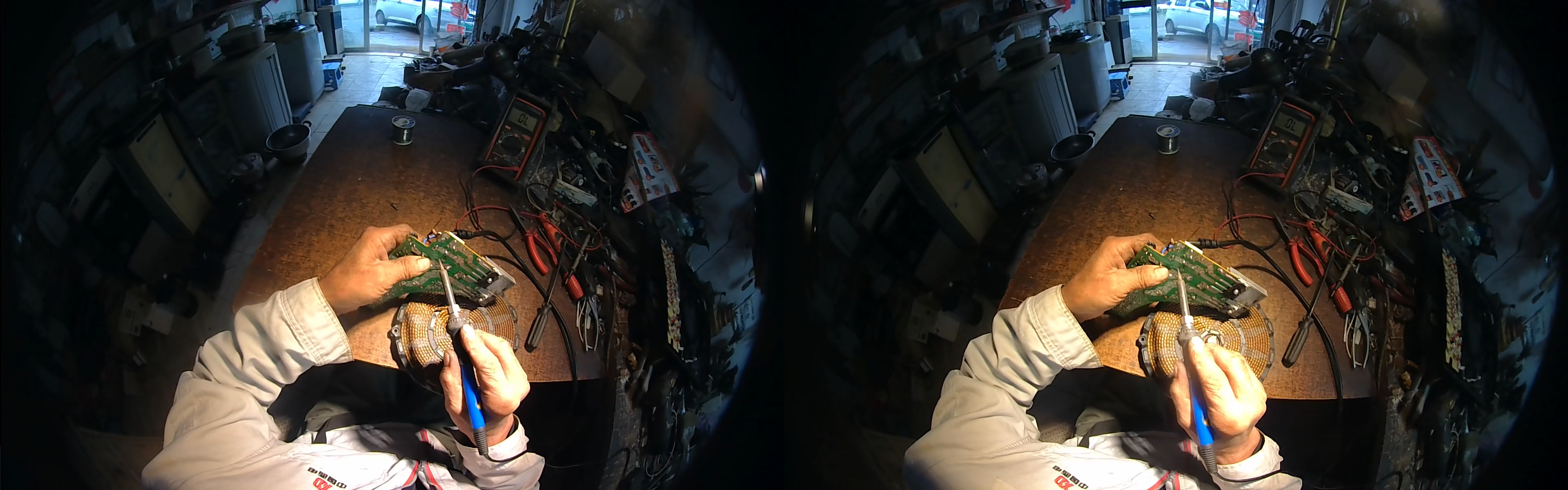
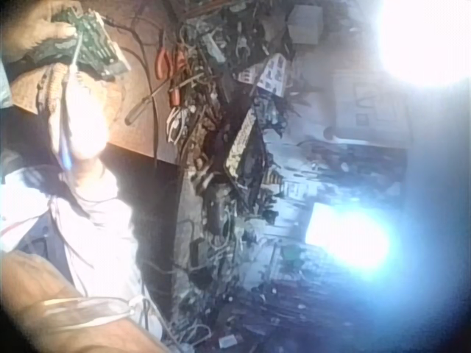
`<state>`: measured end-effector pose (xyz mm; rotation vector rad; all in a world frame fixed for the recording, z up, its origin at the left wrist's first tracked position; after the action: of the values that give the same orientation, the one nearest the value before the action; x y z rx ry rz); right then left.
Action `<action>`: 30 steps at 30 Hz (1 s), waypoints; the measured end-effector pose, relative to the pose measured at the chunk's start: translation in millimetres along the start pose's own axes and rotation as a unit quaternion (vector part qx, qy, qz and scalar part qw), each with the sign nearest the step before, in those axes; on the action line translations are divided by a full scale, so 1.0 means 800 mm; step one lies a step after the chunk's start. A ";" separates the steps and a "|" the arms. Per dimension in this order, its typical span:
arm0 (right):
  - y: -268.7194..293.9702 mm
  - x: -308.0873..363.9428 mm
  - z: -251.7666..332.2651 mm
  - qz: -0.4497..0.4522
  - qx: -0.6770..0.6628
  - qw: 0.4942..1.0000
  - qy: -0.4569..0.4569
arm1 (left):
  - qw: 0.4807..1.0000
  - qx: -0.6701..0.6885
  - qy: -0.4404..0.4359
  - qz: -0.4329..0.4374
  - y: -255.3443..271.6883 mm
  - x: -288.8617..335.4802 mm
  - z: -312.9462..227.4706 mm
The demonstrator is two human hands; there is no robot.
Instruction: The person uses a soldering iron to work on a green circuit board and a circular LED array, then places the components into a black housing. The person handles solder wire and wires during the process.
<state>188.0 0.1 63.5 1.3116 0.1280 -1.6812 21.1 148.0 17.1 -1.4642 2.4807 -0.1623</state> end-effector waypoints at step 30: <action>0.002 0.008 0.000 -0.015 0.002 1.000 0.010 | 0.996 -0.069 -0.035 -0.045 -0.006 -0.002 -0.009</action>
<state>189.2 -4.8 59.1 1.3371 0.1564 -1.6939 23.9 146.6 24.9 -1.6072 2.4144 0.0433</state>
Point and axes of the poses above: each hand's wrist, its own x-axis away from the middle knuckle, its own y-axis out of the back of the hand, z = x × y, the point moved 8 cm from there along -x, towards the middle knuckle, and after that the axes turned 9 degrees about x, right-handed, at the moved point
